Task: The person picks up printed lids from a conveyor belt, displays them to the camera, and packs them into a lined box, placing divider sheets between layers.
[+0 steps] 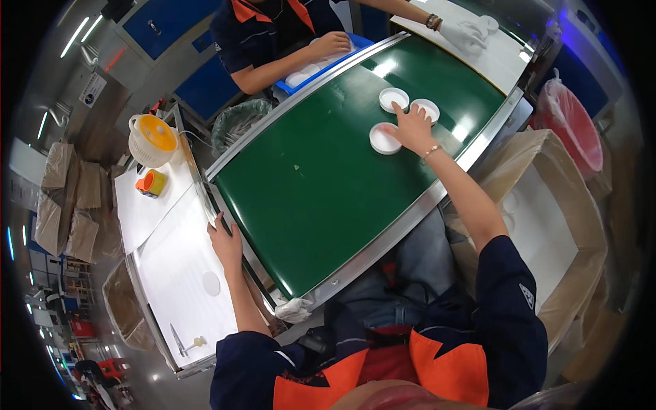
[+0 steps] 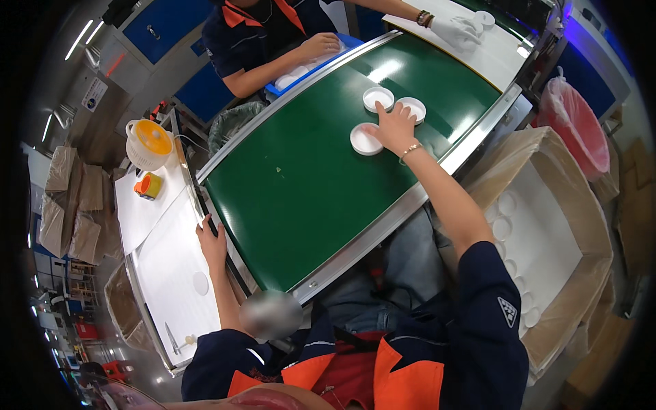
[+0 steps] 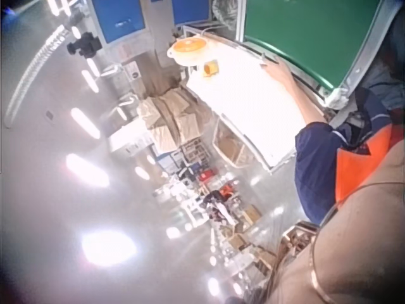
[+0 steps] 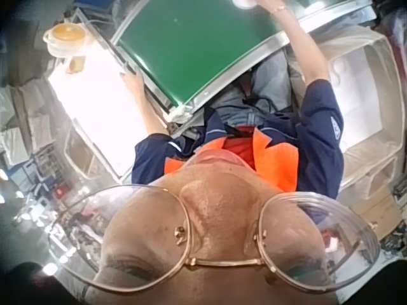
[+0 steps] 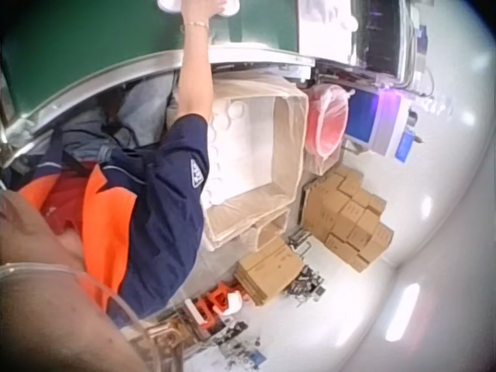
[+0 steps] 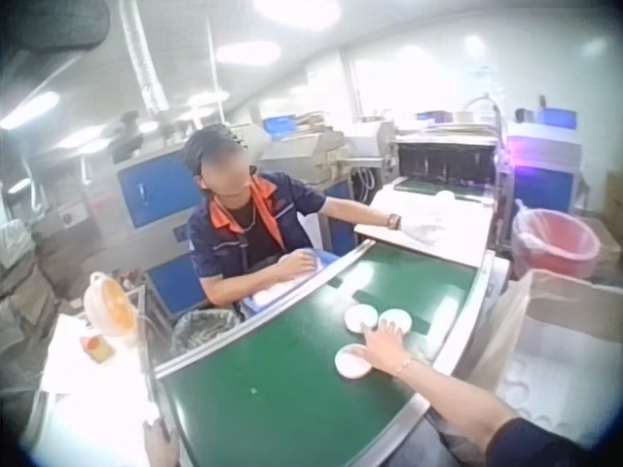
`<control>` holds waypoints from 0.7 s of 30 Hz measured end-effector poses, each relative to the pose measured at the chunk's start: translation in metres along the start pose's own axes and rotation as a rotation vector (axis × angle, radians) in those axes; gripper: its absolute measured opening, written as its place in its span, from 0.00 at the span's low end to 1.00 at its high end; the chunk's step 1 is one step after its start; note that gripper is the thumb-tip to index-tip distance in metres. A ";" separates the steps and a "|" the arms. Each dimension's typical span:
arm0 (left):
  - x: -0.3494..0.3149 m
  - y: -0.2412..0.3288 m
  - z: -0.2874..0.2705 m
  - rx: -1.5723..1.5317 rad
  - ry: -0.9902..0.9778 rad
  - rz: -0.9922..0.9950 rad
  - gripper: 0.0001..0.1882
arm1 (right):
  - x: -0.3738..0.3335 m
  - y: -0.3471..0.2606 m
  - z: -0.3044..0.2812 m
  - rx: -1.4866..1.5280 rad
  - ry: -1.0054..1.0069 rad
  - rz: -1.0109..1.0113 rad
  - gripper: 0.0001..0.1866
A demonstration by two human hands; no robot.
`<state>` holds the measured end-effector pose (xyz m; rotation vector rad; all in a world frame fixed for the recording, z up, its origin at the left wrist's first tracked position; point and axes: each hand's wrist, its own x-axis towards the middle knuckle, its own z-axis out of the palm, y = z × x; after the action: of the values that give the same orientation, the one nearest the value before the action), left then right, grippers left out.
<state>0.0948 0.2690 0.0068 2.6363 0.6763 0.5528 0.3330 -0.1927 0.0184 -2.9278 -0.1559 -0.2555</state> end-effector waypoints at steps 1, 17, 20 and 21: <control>0.000 0.001 0.000 0.012 0.005 0.000 0.23 | 0.006 -0.004 0.002 -0.036 0.001 0.047 0.41; 0.001 0.004 -0.001 0.072 -0.020 -0.016 0.24 | 0.012 -0.010 0.014 -0.127 0.071 0.008 0.15; 0.002 0.000 -0.001 0.039 -0.040 -0.023 0.24 | -0.001 -0.003 0.002 -0.135 0.119 -0.090 0.13; 0.002 -0.001 0.000 0.026 -0.043 -0.019 0.23 | -0.006 0.000 -0.007 -0.109 0.109 -0.145 0.12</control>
<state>0.0961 0.2709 0.0074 2.6548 0.6989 0.4841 0.3257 -0.1942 0.0237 -3.0041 -0.3487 -0.4584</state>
